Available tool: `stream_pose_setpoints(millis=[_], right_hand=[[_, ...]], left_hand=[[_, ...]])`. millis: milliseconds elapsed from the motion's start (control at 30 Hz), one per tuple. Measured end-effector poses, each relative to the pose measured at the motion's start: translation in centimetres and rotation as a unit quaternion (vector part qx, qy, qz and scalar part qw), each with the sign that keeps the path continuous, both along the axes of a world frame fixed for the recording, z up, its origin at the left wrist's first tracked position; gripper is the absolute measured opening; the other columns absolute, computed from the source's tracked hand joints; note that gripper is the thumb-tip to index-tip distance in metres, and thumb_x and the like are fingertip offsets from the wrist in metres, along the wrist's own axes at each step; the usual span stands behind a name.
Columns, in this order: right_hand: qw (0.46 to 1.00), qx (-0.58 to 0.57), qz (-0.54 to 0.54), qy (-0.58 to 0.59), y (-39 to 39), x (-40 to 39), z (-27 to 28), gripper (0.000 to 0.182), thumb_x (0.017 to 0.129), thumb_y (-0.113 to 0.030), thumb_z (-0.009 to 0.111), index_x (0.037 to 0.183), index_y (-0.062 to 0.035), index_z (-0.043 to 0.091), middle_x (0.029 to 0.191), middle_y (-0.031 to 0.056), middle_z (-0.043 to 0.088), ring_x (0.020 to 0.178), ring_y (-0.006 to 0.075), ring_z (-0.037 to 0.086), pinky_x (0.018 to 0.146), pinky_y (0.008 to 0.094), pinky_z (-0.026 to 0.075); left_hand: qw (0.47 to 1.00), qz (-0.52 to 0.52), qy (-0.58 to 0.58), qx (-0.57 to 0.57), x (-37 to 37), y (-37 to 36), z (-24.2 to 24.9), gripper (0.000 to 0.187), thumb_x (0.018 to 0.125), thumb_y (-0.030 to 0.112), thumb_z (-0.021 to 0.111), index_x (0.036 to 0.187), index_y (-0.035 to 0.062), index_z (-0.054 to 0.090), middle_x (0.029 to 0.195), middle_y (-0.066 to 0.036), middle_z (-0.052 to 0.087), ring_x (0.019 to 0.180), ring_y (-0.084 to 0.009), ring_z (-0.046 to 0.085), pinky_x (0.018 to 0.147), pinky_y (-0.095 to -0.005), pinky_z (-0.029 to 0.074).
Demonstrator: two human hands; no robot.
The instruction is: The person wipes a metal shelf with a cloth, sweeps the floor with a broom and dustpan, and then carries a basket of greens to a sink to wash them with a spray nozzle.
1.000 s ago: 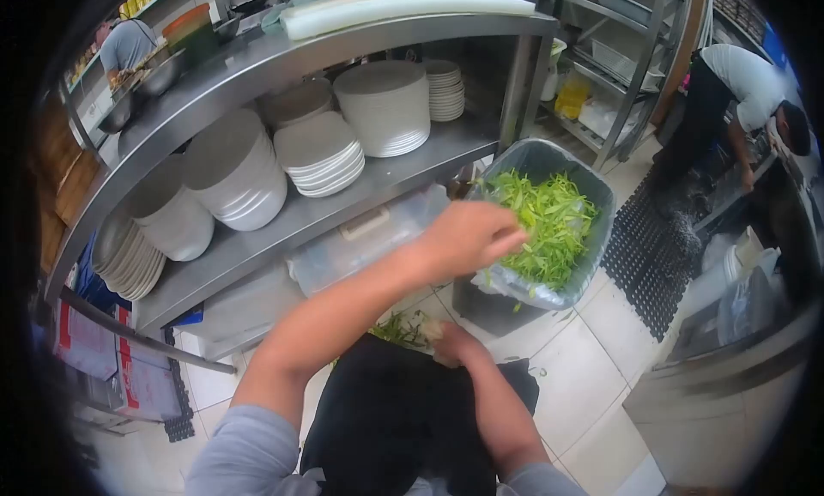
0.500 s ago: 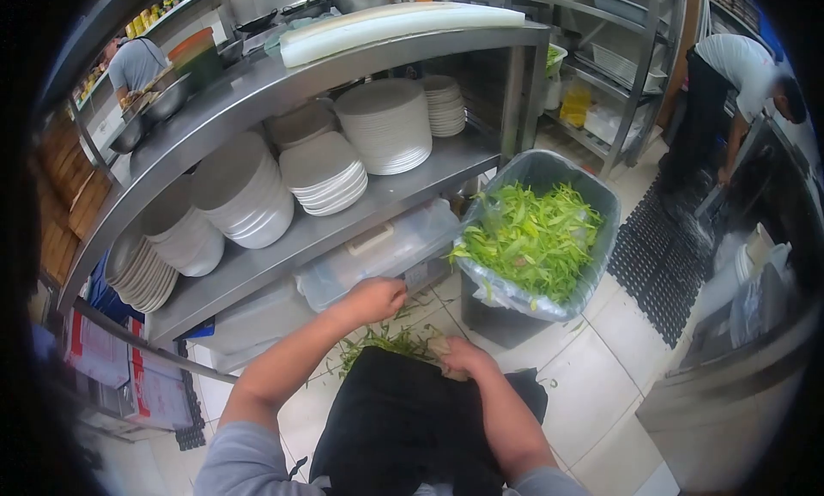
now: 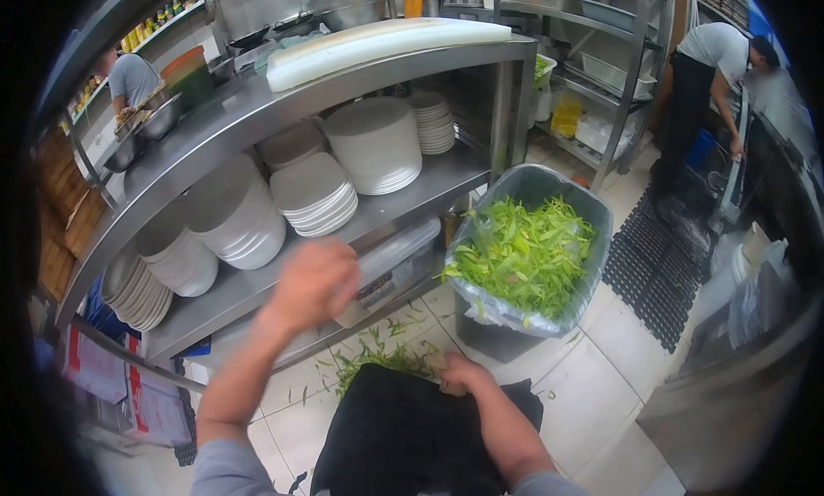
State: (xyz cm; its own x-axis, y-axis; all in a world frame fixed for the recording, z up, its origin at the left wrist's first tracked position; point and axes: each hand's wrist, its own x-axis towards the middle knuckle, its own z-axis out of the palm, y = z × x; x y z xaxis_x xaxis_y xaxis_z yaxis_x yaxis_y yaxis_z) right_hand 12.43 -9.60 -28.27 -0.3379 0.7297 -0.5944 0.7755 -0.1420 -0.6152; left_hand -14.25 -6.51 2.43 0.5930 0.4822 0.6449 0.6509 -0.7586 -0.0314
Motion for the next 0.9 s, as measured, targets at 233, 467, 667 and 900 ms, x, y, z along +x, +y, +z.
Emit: stream_pose_setpoints(millis=[233, 467, 667, 900], right_hand=[[0.999, 0.019, 0.038, 0.011, 1.6, -1.6, -1.6, 0.05, 0.082, -0.03, 0.065, 0.122, -0.0024, 0.057, 0.118, 0.019, 0.062, 0.111, 0.0308, 0.059, 0.093, 0.0374, 0.046], [0.996, 0.062, 0.047, 0.041, 3.9, -2.1, -9.8, 0.056, 0.081, -0.033, 0.063, 0.127, -0.0039, 0.054, 0.12, 0.0193, 0.061, 0.112, 0.0319, 0.058, 0.094, 0.0383, 0.046], [0.974, 0.033, -0.046, 0.219, 3.1, -4.8, -1.4, 0.045, 0.081, -0.027, 0.061, 0.117, 0.0011, 0.059, 0.104, 0.0197, 0.065, 0.098, 0.0324, 0.062, 0.087, 0.0384, 0.048], [0.951, 0.049, -0.098, 0.29, 0.0, -8.5, 0.0, 0.05, 0.083, -0.024, 0.062, 0.126, -0.0001, 0.055, 0.11, 0.0131, 0.064, 0.098, 0.0217, 0.061, 0.086, 0.0344, 0.049]], left_hand=[[0.943, 0.193, -0.052, 0.267, -8.0, -1.0, 15.2, 0.007, 0.084, 0.006, 0.064, 0.085, 0.0, 0.062, 0.092, -0.012, 0.064, 0.09, -0.0315, 0.061, 0.081, -0.0377, 0.048], [0.913, 0.321, 0.014, 0.251, -10.5, 1.5, 14.9, 0.02, 0.094, 0.022, 0.055, 0.09, 0.0033, 0.063, 0.095, -0.011, 0.065, 0.09, -0.03, 0.061, 0.079, -0.0347, 0.048], [0.882, 0.375, 0.048, 0.282, -9.5, 2.2, 14.6, 0.022, 0.093, 0.028, 0.057, 0.09, 0.0081, 0.064, 0.087, -0.006, 0.065, 0.081, -0.0255, 0.061, 0.071, -0.0355, 0.047], [0.89, 0.338, 0.01, 0.305, -9.6, 2.2, 14.2, 0.021, 0.092, 0.029, 0.059, 0.09, 0.0083, 0.065, 0.087, -0.005, 0.065, 0.08, -0.0245, 0.061, 0.07, -0.0353, 0.047]])
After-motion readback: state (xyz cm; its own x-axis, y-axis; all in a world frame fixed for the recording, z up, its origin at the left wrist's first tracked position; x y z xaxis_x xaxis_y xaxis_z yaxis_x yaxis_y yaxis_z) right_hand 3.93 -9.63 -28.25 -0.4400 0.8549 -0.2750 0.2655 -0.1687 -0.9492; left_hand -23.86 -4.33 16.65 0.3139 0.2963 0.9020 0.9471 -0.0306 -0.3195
